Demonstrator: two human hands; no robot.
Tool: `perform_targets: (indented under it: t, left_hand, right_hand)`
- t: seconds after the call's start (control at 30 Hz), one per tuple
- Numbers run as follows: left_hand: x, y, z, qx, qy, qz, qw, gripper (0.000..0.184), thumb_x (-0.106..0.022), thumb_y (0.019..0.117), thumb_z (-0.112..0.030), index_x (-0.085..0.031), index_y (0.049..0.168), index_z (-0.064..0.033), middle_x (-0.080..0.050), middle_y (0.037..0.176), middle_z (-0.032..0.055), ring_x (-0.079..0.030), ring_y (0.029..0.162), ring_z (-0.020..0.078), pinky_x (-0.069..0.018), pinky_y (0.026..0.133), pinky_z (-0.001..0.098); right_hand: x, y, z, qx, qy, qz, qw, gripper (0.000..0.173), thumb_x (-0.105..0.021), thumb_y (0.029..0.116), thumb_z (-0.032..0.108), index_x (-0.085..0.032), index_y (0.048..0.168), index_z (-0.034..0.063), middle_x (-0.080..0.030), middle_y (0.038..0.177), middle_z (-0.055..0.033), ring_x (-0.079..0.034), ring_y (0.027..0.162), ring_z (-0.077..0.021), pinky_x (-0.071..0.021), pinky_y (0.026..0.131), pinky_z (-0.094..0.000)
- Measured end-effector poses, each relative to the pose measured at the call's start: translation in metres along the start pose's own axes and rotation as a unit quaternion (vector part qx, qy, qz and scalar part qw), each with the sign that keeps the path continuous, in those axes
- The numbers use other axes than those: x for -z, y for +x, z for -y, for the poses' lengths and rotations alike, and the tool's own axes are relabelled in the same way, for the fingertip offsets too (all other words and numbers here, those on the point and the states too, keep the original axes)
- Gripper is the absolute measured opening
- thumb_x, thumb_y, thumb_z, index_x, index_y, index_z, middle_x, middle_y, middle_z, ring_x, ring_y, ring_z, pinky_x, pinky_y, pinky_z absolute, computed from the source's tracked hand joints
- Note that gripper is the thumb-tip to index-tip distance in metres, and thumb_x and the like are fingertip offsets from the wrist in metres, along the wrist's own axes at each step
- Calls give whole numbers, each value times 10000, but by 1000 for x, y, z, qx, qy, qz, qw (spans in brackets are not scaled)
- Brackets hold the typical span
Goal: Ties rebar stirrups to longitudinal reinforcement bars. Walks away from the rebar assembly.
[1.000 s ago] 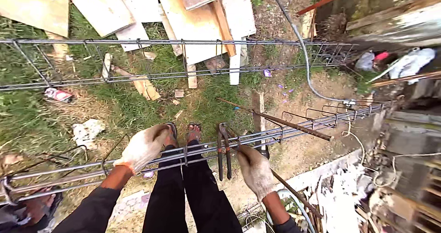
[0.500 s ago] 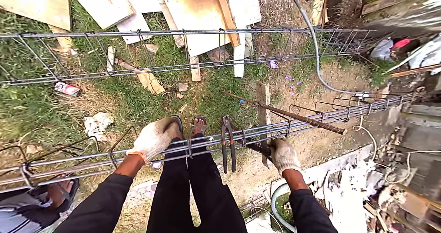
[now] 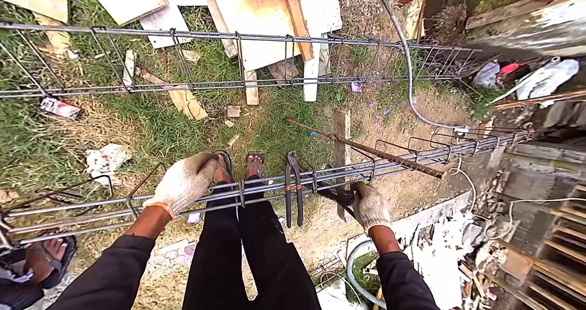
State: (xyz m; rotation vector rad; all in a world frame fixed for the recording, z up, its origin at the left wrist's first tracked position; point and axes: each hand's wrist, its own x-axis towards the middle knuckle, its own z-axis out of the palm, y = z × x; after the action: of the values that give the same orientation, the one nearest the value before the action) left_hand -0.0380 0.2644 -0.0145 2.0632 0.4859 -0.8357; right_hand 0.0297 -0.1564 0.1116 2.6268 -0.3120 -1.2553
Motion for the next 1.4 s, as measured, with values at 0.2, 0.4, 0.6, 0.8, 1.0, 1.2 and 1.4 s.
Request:
perform_targets:
  t: [0.2, 0.4, 0.6, 0.8, 1.0, 1.2, 1.4]
  left_hand:
    - [-7, 2, 6, 3, -5, 5, 1000, 381, -428, 1079, -395, -712, 1232, -191, -739, 1029, 90, -710, 963, 296, -524, 818, 651]
    - [-5, 1, 8, 1, -12, 1, 1000, 368, -434, 1081, -372, -716, 1226, -185, -741, 1020, 87, -712, 953, 289, -528, 817, 640]
    - [1, 0, 6, -2, -21, -10, 1000, 361, -439, 1083, -366, -712, 1236, -186, -739, 1022, 90, -710, 948, 289, -528, 817, 638]
    - [1, -13, -14, -36, -63, -104, 992, 395, -417, 1072, -361, -708, 1234, -147, -740, 1034, 90, -712, 940, 251, -545, 834, 589]
    - [-28, -48, -70, -223, -54, -199, 953, 339, -503, 1025, -254, -697, 1223, -60, -726, 1012, 115, -702, 912, 240, -586, 819, 507]
    - [-140, -111, -170, -430, 131, 197, 871, 260, -638, 946, -213, -692, 1197, -167, -712, 1163, 96, -669, 1089, 348, -536, 899, 572]
    - [-230, -66, -241, -352, 203, 176, 896, 695, -618, 911, -33, -460, 1557, -234, -347, 1667, 31, -298, 1538, 330, -305, 1172, 644]
  right_hand:
    - [-11, 4, 3, -15, -3, 18, 1000, 239, -602, 1010, 260, -744, 1159, 138, -714, 1181, -130, -676, 1125, -325, -532, 976, -562]
    - [-12, 3, 3, 16, 6, -8, 1000, 211, -601, 1005, 220, -758, 1103, 118, -724, 1158, -128, -678, 1127, -323, -530, 978, -562]
    - [2, -3, -2, 61, -7, -47, 997, 182, -609, 977, 149, -769, 1029, 80, -716, 1143, -135, -684, 1092, -324, -556, 928, -551]
    - [28, -32, -25, 177, 2, -103, 979, 187, -593, 954, 134, -759, 1032, 97, -742, 1101, -101, -724, 999, -281, -595, 836, -532]
    - [50, -57, -55, 197, 31, -51, 979, 331, -574, 971, 145, -697, 1278, 128, -728, 1067, -102, -710, 940, -277, -588, 844, -520]
    - [57, -81, -83, 227, 63, -101, 967, 193, -588, 967, 232, -750, 1030, 148, -733, 1088, -58, -720, 978, -231, -609, 798, -475]
    - [78, -122, -114, 254, 180, -136, 940, 161, -640, 990, 183, -784, 1036, 128, -743, 1184, -50, -704, 1128, -181, -597, 962, -413]
